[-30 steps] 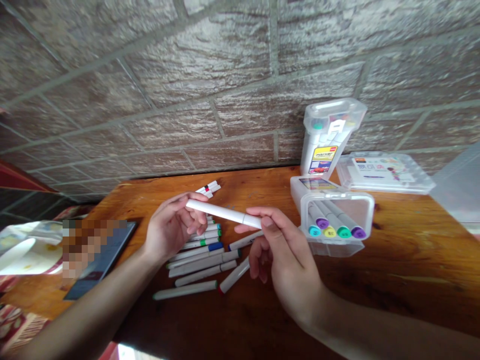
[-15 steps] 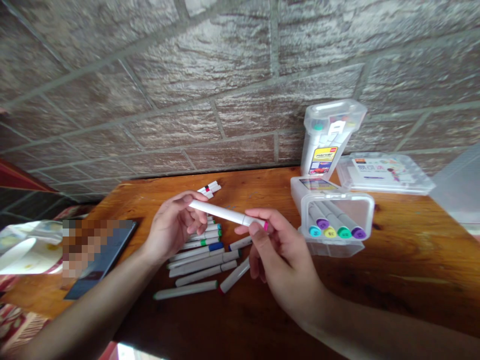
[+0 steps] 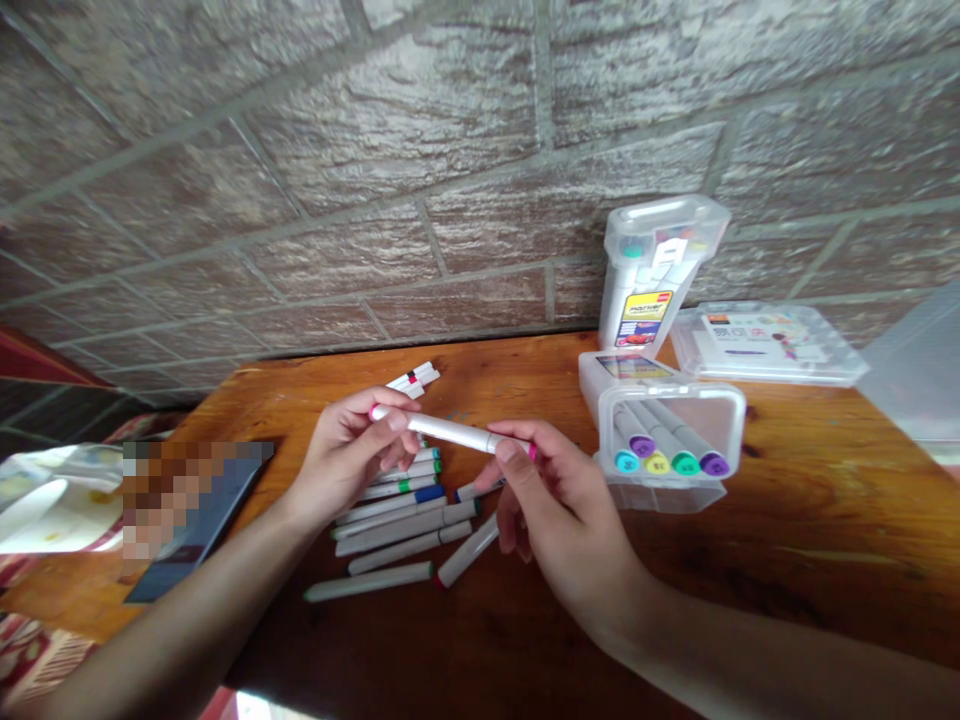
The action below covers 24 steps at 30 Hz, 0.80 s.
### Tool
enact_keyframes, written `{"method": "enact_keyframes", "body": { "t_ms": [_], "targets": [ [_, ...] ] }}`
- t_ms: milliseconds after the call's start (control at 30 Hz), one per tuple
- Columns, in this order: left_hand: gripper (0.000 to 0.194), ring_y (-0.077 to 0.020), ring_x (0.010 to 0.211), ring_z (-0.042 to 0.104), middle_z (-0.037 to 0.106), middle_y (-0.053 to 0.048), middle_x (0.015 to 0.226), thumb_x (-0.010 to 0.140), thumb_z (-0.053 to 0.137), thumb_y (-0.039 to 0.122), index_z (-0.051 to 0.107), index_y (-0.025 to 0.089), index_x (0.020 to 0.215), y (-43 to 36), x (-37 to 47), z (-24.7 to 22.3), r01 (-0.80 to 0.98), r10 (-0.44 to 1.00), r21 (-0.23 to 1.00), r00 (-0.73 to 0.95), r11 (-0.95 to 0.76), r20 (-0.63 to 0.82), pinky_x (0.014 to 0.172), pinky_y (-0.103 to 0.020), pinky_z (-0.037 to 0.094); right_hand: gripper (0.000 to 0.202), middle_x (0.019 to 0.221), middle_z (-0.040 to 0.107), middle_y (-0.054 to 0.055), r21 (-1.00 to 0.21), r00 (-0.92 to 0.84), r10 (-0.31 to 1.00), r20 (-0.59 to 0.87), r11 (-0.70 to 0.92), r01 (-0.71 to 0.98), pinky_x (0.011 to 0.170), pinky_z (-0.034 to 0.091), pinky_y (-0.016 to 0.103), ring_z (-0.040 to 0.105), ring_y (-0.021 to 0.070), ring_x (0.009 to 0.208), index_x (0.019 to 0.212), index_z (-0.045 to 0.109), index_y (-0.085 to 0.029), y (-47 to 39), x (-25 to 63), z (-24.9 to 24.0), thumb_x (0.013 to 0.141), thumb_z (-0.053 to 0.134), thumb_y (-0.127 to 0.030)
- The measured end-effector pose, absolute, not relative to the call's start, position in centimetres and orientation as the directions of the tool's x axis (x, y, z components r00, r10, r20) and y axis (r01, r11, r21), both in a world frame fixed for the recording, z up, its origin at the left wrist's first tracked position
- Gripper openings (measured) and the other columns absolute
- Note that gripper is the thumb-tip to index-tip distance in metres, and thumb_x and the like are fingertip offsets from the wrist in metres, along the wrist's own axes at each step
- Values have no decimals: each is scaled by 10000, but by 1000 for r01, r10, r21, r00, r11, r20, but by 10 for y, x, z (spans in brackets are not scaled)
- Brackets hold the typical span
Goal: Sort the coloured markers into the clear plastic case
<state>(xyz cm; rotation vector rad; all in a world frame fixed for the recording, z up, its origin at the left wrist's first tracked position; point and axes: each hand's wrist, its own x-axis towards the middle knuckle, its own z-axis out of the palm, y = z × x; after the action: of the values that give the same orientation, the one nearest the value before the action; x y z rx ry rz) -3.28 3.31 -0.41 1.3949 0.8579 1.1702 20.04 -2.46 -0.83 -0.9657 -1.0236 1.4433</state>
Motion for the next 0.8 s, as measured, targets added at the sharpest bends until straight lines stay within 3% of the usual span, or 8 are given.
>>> {"method": "enact_keyframes", "body": {
  "t_ms": [533,800],
  "targets": [
    [264,-84,398,567,759,-40,571,837,905,332,735,130,838,26,-28,8,-24,939,992,321,-121,122,410,-166,425,392,750,726,-8,-963,-121,992,-31,-62,-262,366,410,177,557,75,410,948,649,-202,-25,200,-8,938,781,-571],
    [287,-87,384,558,766,-55,576,828,910,360,738,131,824,27,-27,7,-8,942,994,318,-109,106,395,-171,423,390,773,725,-1,-962,-102,995,-25,-52,-270,361,416,192,559,87,415,999,662,-212,-26,198,-9,938,775,-580]
  ]
}}
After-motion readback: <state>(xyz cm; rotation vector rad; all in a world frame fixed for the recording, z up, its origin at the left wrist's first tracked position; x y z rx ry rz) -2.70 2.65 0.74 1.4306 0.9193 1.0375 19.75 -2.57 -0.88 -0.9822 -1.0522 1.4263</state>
